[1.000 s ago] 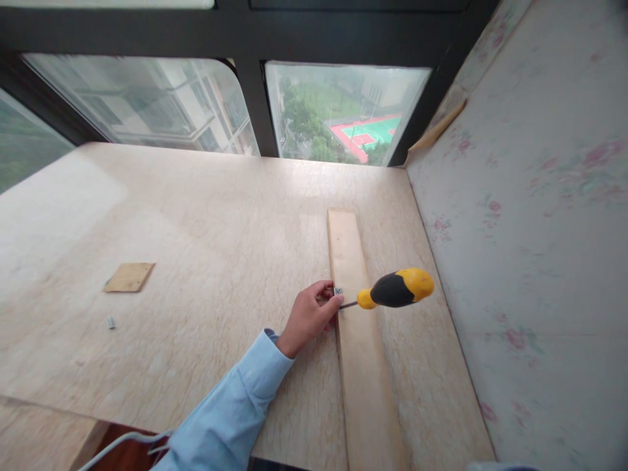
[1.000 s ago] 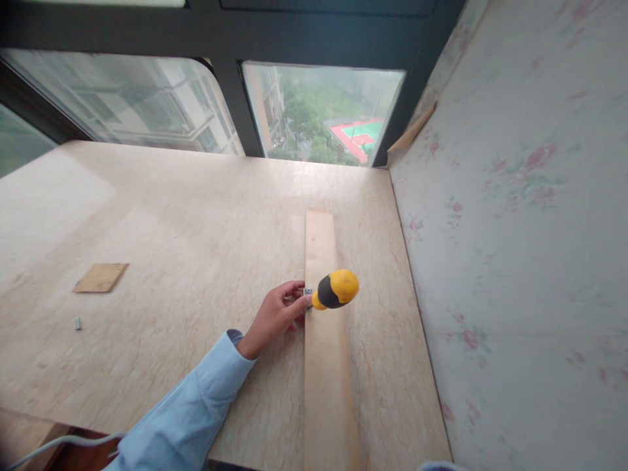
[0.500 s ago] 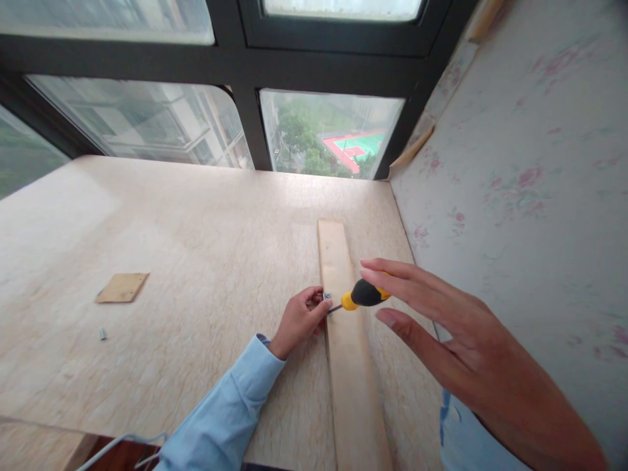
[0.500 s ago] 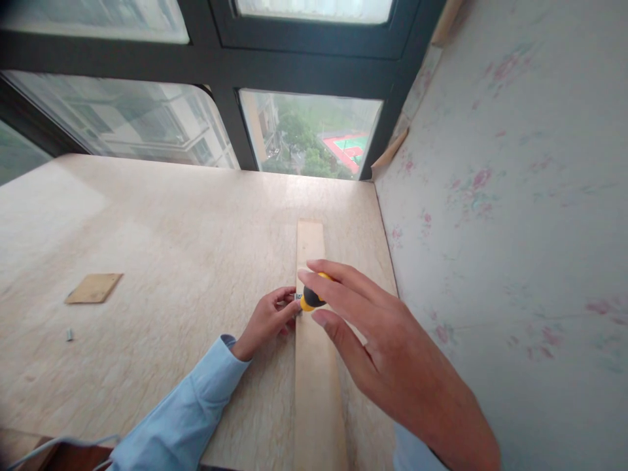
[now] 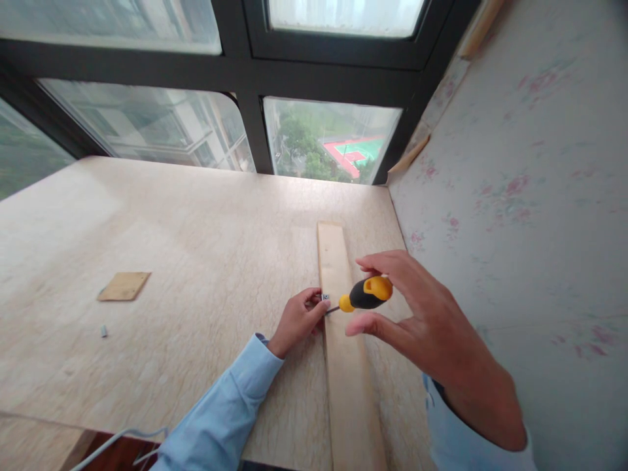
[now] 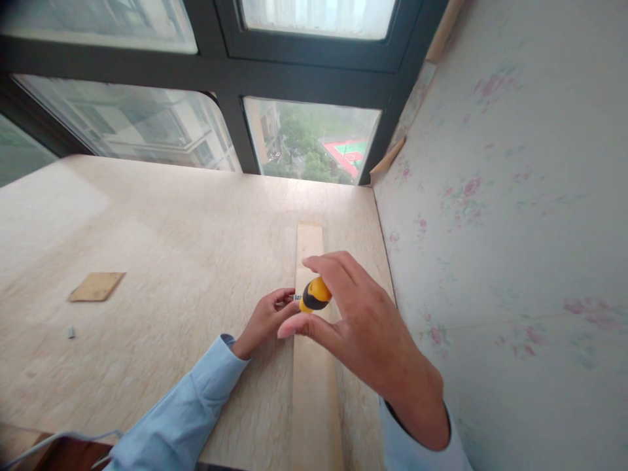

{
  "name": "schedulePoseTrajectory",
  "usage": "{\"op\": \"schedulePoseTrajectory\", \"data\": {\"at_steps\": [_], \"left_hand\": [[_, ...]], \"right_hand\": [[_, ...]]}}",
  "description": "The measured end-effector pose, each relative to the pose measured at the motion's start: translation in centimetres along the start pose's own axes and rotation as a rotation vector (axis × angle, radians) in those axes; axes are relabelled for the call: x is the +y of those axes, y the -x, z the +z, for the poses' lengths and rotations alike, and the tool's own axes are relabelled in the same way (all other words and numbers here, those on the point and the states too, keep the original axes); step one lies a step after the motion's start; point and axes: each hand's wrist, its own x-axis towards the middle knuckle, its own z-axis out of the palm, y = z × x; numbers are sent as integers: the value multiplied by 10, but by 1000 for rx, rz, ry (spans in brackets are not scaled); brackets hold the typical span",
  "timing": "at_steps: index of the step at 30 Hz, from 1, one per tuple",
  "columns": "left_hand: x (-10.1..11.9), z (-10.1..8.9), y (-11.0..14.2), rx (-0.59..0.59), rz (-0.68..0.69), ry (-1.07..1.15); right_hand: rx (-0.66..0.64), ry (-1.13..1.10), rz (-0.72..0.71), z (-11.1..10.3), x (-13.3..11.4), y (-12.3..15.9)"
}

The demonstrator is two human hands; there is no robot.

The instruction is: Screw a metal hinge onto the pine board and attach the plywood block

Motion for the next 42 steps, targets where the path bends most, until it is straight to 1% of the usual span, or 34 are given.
{"op": "schedulePoseTrajectory", "data": {"at_steps": [3, 6, 11, 15, 20, 23, 25, 26, 29, 31, 33, 35, 37, 40, 42], "left_hand": [[-2, 0, 0, -15, -23, 13], [-1, 1, 0, -30, -49, 26], [0, 0, 1, -45, -65, 45], [-3, 0, 0, -16, -45, 8], [-4, 0, 0, -13, -46, -11], [-2, 0, 0, -1, -47, -20], [-2, 0, 0, -4, -47, -14], [-1, 0, 0, -13, -47, -3], [-1, 0, 1, -37, -52, 32], [0, 0, 1, -39, -52, 38], [0, 0, 1, -37, -47, 38], [0, 0, 1, -38, -45, 44], [0, 0, 1, -38, -49, 53], [0, 0, 1, -44, -53, 61], [1, 0, 0, -37, -43, 46]], "right_hand": [[-153, -41, -79, -5, 4, 7], [-227, -27, -85, -12, 8, 12], [-221, -20, -81, -18, 13, 13], [-158, -27, -84, -17, 13, 8], [-58, 82, 18, -9, 7, 1], [-32, 131, 84, -3, 7, 0], [-68, 89, 104, -2, 9, 3], [-103, 53, 91, -2, 11, 5], [-214, -39, 7, -7, 15, 12], [-248, -54, -36, -12, 15, 14], [-255, -52, -63, -15, 14, 13], [-241, -51, -93, -16, 12, 10], [-176, 6, -73, -13, 9, 7], [-29, 234, 65, -3, 4, 3], [16, 341, 139, 3, 2, 1]]}}
